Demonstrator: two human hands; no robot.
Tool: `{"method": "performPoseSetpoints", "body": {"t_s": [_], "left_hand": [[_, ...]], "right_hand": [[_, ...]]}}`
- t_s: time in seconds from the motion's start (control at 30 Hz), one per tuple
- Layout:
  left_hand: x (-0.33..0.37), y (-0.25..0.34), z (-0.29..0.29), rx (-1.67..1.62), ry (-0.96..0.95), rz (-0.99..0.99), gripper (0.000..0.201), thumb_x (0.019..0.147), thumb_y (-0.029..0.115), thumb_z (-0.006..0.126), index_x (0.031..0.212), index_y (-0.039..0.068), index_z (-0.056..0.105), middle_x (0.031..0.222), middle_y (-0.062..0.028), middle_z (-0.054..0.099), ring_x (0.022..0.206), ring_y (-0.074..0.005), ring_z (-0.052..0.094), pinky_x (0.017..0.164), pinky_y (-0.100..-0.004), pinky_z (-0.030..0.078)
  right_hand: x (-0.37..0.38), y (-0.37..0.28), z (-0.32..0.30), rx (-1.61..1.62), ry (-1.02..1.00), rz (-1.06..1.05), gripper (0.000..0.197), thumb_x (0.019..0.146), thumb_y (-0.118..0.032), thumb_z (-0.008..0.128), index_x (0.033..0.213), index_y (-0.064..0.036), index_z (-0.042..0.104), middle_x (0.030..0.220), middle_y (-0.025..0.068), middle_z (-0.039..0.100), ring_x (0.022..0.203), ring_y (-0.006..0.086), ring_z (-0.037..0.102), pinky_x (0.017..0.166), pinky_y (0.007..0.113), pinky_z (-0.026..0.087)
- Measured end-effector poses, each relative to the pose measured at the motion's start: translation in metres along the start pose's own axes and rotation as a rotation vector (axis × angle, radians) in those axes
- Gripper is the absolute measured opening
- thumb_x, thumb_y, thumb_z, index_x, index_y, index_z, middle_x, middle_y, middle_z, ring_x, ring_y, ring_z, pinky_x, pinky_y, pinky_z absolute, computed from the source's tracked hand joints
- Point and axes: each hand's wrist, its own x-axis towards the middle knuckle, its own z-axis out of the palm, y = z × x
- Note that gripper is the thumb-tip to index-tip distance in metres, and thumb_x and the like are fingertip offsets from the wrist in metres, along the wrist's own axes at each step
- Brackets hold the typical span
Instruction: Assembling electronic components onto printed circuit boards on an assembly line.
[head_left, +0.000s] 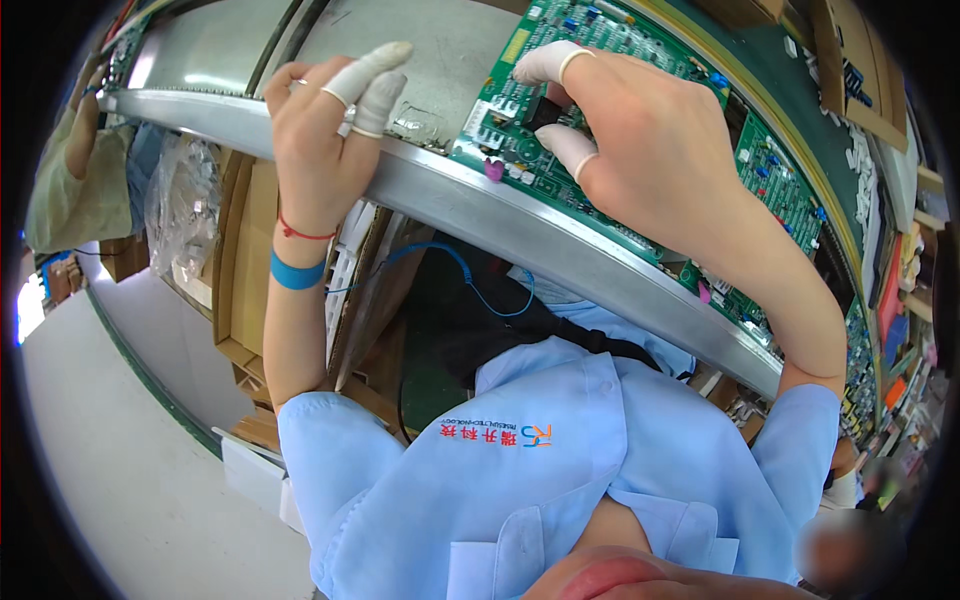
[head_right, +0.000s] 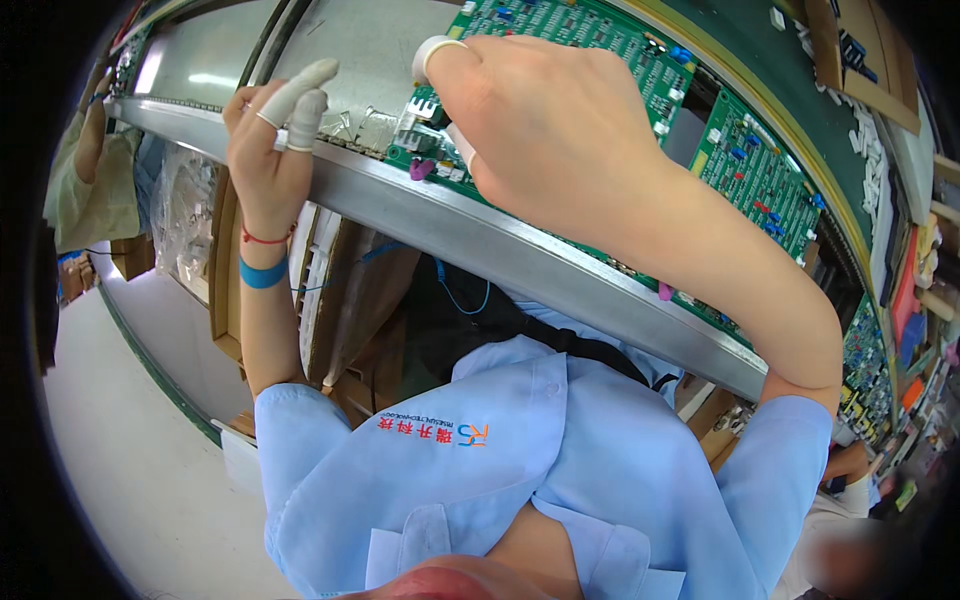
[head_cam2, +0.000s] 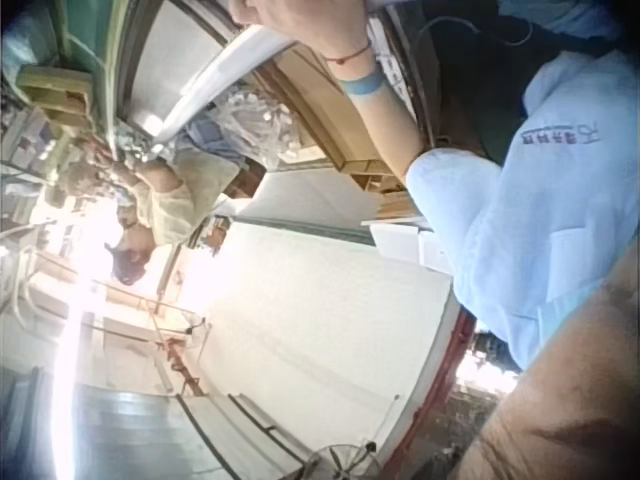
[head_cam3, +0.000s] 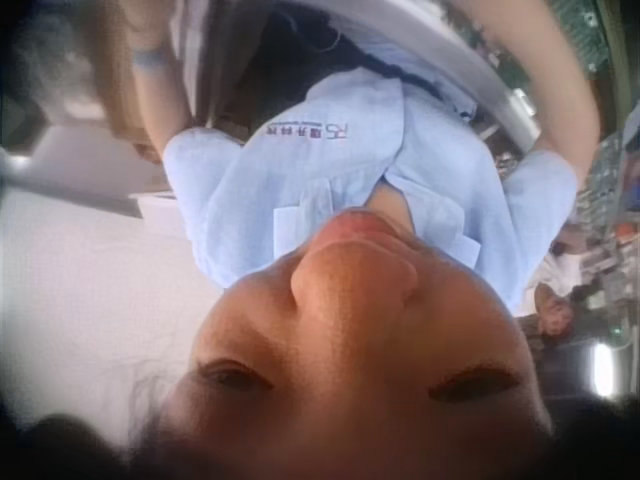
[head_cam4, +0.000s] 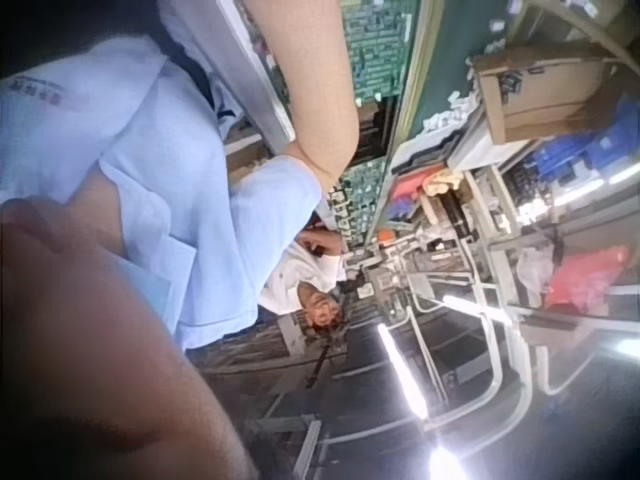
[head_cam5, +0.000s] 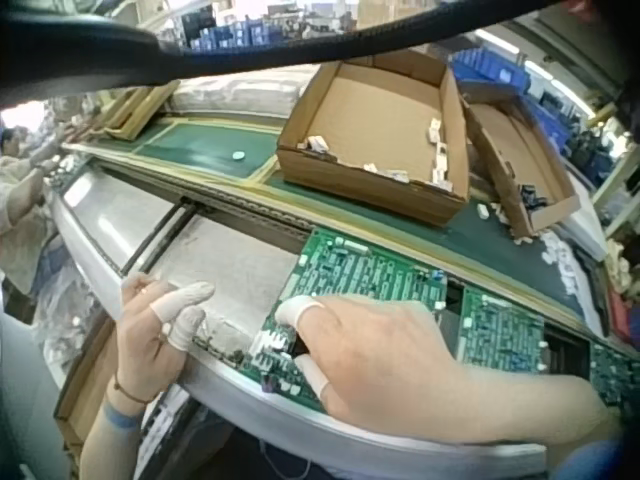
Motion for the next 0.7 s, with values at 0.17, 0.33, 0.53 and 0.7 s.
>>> {"method": "performPoseSetpoints", "body": {"t_s": [0.17,0.33,0.53,0.7], "left_hand": [[-0.024,-0.001,0.001,-0.02,0.083,-0.11,0.015,0.084,0.013,0.069,0.098,0.01,0.073,0.07,-0.0008,0.061,0.067,-0.016,0.056,0.081,-0.0298,0.034],[-0.026,-0.009,0.006,0.013,0.142,-0.011,0.015,0.08,0.012,0.071,0.095,0.011,0.073,0.069,0.0001,0.06,0.064,-0.0155,0.055,0.08,-0.0301,0.035],[-0.028,-0.01,-0.003,0.008,0.13,-0.055,0.014,0.078,0.011,0.073,0.093,0.01,0.073,0.069,-0.0013,0.061,0.063,-0.0172,0.056,0.078,-0.0307,0.039],[-0.028,0.001,-0.044,-0.346,0.061,-0.486,0.018,0.087,0.009,0.065,0.103,0.002,0.07,0.093,-0.0087,0.07,0.08,-0.0147,0.064,0.074,-0.0277,0.05]], "right_hand": [[0.013,-0.008,0.009,-0.121,-0.14,0.023,0.036,0.076,-0.007,0.066,0.111,-0.0124,0.058,0.083,0.0045,0.066,0.077,0.0254,0.065,0.061,0.038,0.049],[0.019,-0.016,0.009,-0.23,-0.202,0.041,0.035,0.078,-0.008,0.065,0.112,-0.0115,0.056,0.084,0.0057,0.066,0.079,0.0275,0.065,0.063,0.04,0.049],[0.031,-0.024,0.009,-0.287,-0.31,0.072,0.035,0.079,-0.009,0.065,0.113,-0.0104,0.056,0.089,0.0088,0.068,0.083,0.0293,0.065,0.067,0.041,0.05],[0.024,-0.024,-0.008,-0.232,-0.281,0.095,0.038,0.08,-0.022,0.07,0.113,-0.0085,0.056,0.085,0.0125,0.068,0.08,0.0332,0.066,0.067,0.042,0.05]]}}
